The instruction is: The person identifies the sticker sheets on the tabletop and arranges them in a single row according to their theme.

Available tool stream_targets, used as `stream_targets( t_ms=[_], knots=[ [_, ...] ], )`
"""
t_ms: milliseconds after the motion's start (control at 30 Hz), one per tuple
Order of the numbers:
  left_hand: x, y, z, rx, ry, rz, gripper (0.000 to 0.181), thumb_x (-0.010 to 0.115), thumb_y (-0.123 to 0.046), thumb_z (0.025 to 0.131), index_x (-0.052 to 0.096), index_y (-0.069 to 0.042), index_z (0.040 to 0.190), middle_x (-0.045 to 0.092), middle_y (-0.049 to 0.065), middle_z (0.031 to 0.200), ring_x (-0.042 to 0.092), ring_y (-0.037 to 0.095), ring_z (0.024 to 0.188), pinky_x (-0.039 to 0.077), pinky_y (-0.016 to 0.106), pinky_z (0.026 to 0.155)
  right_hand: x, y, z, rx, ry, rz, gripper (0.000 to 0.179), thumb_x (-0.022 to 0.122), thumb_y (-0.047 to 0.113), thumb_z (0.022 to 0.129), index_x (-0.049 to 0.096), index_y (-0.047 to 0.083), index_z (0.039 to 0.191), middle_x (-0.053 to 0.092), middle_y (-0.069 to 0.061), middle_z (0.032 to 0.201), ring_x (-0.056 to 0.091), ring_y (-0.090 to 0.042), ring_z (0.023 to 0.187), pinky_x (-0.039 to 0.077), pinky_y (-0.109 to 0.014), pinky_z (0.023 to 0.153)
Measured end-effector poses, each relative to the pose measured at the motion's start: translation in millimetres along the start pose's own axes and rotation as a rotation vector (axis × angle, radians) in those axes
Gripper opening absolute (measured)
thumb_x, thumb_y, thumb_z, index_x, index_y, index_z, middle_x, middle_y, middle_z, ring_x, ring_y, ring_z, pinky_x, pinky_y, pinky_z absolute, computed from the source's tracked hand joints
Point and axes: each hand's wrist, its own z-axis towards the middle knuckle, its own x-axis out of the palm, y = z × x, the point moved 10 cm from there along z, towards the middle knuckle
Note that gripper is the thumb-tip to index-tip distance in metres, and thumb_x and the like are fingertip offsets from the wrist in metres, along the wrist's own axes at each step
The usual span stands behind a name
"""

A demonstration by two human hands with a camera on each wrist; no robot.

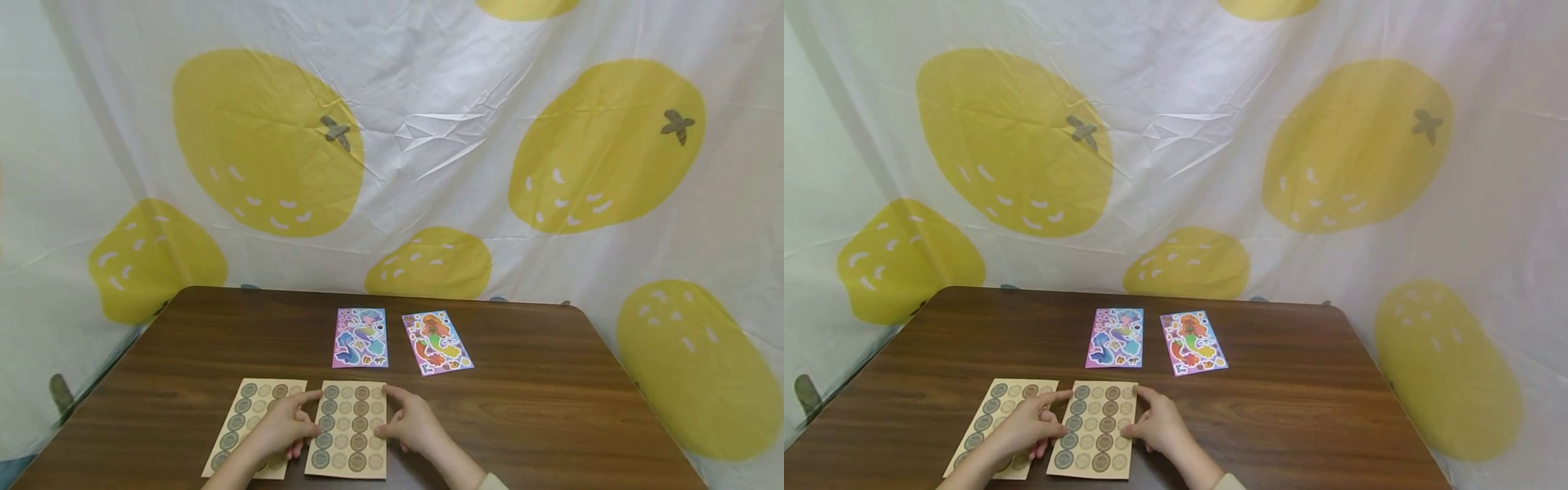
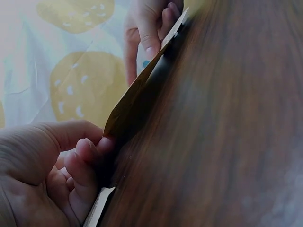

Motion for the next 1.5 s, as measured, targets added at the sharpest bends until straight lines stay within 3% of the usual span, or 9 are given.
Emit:
stream_targets(
  t_ms=[533, 1233, 1500],
  knots=[
    [1.4, 2.5, 2.6, -0.022, -0.006, 0.041, 0.069, 0.071, -0.002, 0.076, 0.042, 0.010, 0.137, 0.055, 0.004, 0.053, 0.043, 0.005, 0.033, 0.034, 0.017, 0.031, 3.3, 0.1, 1.3, 0.003, 0.014, -0.019, 0.071, 0.081, 0.001, 0.069, 0.051, -0.004, 0.134, 0.053, -0.001, 0.047, 0.037, -0.005, 0.031, 0.031, -0.018, 0.030],
    [-3.6, 3.9, 4.9, -0.006, -0.082, 0.113, 0.067, 0.076, -0.002, 0.071, 0.051, 0.007, 0.132, 0.052, 0.000, 0.045, 0.042, 0.005, 0.030, 0.037, 0.021, 0.030, 3.3, 0.5, 0.8, -0.005, 0.026, -0.070, 0.070, 0.082, 0.004, 0.070, 0.053, -0.001, 0.133, 0.054, -0.001, 0.047, 0.038, -0.005, 0.030, 0.031, -0.019, 0.028],
    [-4.3, 1.5, 3.7, -0.030, -0.085, 0.133, 0.067, 0.077, -0.003, 0.072, 0.051, 0.006, 0.133, 0.052, 0.000, 0.046, 0.043, 0.005, 0.031, 0.037, 0.020, 0.031, 4.0, 2.2, 0.2, -0.003, 0.033, -0.074, 0.070, 0.081, 0.004, 0.071, 0.052, -0.002, 0.134, 0.055, -0.003, 0.048, 0.040, -0.006, 0.030, 0.033, -0.020, 0.028]
  ],
)
